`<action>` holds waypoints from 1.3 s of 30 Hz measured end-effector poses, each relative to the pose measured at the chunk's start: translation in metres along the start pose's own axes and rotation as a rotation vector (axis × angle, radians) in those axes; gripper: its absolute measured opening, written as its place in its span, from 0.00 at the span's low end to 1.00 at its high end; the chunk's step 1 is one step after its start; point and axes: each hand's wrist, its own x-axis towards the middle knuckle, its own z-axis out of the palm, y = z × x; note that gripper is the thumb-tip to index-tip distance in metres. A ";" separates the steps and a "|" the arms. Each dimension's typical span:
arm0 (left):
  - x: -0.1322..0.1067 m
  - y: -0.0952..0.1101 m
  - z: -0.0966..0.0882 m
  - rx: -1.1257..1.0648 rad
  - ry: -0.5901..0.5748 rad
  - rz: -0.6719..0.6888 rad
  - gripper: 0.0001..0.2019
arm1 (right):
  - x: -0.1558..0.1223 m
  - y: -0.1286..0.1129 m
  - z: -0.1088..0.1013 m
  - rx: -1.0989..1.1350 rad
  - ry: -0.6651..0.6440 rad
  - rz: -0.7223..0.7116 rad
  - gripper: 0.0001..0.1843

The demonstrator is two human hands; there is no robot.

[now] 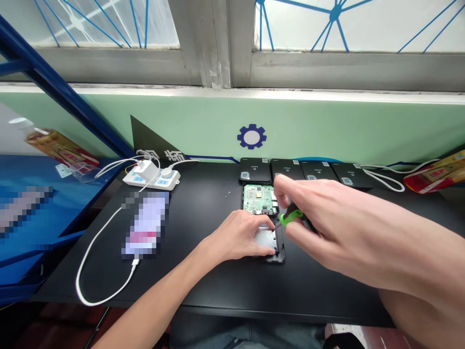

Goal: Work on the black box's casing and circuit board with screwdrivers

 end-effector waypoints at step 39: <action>-0.001 -0.004 0.004 0.027 0.028 0.011 0.23 | -0.004 0.025 0.010 0.059 -0.051 0.012 0.15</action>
